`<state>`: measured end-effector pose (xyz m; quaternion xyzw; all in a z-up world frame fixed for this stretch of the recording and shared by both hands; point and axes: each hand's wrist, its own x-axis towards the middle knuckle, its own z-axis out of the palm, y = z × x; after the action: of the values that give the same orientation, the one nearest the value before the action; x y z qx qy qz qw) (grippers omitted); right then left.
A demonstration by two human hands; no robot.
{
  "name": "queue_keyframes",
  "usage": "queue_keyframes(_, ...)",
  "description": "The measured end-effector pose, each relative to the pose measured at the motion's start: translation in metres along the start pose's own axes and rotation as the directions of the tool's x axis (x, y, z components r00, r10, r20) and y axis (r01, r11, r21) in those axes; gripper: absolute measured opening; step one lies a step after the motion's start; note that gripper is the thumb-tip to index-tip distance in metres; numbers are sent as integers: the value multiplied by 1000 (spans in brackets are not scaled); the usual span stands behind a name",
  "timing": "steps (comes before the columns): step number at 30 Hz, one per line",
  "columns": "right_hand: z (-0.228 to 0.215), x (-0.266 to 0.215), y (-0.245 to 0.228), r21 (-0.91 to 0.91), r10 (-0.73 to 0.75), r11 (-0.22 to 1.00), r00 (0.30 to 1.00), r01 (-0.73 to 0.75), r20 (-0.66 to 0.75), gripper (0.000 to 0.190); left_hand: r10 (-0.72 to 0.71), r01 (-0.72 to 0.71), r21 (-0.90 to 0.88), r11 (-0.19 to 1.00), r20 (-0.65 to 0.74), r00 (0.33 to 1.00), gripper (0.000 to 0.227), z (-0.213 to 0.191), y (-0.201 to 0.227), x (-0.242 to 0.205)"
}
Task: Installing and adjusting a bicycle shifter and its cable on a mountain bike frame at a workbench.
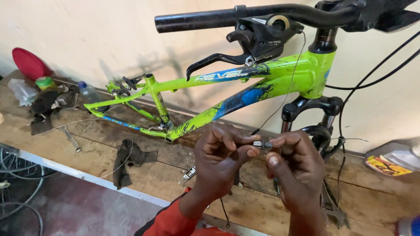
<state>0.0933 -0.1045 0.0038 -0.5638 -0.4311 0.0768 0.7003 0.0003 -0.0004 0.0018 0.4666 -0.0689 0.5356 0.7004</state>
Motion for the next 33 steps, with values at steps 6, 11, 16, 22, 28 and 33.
queue_keyframes(6,4,-2,-2,-20,-25,1000,1000,25,4,14,-50,49,-49,998,-20,999,30,-1,-7,-6)
queue_keyframes(11,3,-3,1,-22,-50,999,999,50,-17,15,-71,71,-2,997,-51,996,31,3,-1,-6)
queue_keyframes(16,2,-4,0,-76,-127,989,991,125,-28,15,-76,79,78,994,-51,996,27,7,11,-6)
queue_keyframes(22,2,-8,-1,-42,-129,991,991,128,-41,15,-170,122,428,896,77,982,26,9,39,3)
queue_keyframes(28,7,-13,-7,-3,-124,992,991,124,-59,23,21,-114,621,775,155,988,9,17,49,-1)
queue_keyframes(33,12,-17,-18,5,-73,997,995,74,-69,29,118,-252,626,738,249,961,13,17,45,-7)
